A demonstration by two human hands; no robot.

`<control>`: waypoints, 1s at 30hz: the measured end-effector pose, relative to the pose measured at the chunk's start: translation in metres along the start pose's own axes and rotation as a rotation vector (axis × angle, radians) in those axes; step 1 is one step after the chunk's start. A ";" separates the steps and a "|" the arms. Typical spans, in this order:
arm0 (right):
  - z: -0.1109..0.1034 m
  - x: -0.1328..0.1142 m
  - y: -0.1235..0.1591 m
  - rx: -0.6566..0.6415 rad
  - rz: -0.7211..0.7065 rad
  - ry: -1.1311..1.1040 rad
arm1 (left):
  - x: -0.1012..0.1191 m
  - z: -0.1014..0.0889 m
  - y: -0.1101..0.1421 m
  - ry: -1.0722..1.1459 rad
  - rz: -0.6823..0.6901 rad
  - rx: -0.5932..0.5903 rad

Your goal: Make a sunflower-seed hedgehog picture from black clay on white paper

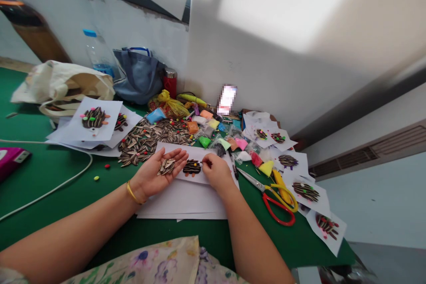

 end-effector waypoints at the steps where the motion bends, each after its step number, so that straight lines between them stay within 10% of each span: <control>1: 0.000 0.000 0.000 -0.002 -0.007 -0.003 | 0.000 0.000 0.000 0.000 -0.001 0.000; 30: 0.001 -0.006 -0.003 -0.055 -0.017 0.068 | 0.002 -0.001 -0.002 0.012 0.011 -0.004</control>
Point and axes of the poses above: each hand's wrist, its own y-axis away from the middle knuckle, its own z-axis out of the palm, x = y × z, the point moved 2 cm from there along -y, towards the middle knuckle, and after that the axes turned 8 degrees about -x, right-handed, at the moved point
